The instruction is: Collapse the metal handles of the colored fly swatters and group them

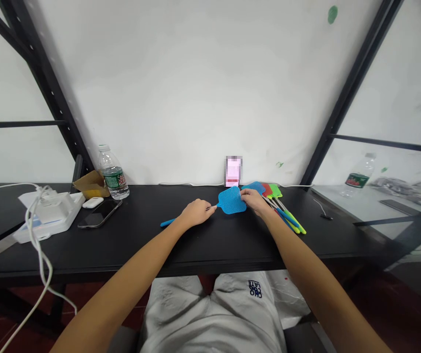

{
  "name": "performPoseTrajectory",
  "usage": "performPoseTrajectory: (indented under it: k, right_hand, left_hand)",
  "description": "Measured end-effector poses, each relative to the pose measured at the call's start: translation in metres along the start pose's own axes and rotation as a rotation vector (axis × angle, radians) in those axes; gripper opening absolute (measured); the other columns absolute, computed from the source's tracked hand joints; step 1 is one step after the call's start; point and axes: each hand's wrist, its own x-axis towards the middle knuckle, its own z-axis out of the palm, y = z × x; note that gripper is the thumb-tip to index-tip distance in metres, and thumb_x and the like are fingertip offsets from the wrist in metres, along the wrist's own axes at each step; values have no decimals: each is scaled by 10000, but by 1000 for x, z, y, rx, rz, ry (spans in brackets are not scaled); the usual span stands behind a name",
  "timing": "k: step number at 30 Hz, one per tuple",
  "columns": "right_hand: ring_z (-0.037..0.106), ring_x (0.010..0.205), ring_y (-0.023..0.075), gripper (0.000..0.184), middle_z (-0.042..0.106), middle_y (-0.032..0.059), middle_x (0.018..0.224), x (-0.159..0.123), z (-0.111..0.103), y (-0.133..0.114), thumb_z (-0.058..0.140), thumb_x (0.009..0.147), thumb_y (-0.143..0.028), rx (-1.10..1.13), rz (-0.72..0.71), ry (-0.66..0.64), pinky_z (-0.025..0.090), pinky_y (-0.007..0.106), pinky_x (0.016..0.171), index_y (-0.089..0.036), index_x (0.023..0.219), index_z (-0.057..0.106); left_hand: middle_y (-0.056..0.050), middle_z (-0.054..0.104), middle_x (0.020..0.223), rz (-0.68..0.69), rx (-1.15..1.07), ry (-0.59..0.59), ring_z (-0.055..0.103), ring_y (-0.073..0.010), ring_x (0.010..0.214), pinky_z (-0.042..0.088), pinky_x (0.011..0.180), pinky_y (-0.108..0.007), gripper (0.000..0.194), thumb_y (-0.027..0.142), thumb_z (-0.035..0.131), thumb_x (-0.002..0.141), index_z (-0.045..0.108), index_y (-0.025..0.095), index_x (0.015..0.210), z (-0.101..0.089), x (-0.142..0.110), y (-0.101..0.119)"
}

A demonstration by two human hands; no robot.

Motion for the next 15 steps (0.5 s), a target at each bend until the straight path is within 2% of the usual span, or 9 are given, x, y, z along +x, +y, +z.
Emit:
performPoseTrajectory:
  k: [5, 15]
  right_hand:
    - [471, 579, 113, 177, 546, -17, 638, 1, 1, 1, 507, 541, -193, 86, -7, -16, 366, 234, 539, -171, 706, 566]
    - [464, 626, 125, 164, 510, -21, 647, 0, 0, -3, 541, 559, -271, 72, -94, -1, 376, 248, 579, -188, 699, 515]
  left_hand:
    - [-73, 627, 657, 2, 10, 8, 546, -178, 597, 272, 564, -278, 535, 560, 350, 925, 651, 190, 683, 1, 0, 0]
    - [-65, 588, 609, -43, -3, 32, 516, -168, 555, 246, 536, -285, 556, 586, 336, 918, 606, 193, 633, -2, -1, 3]
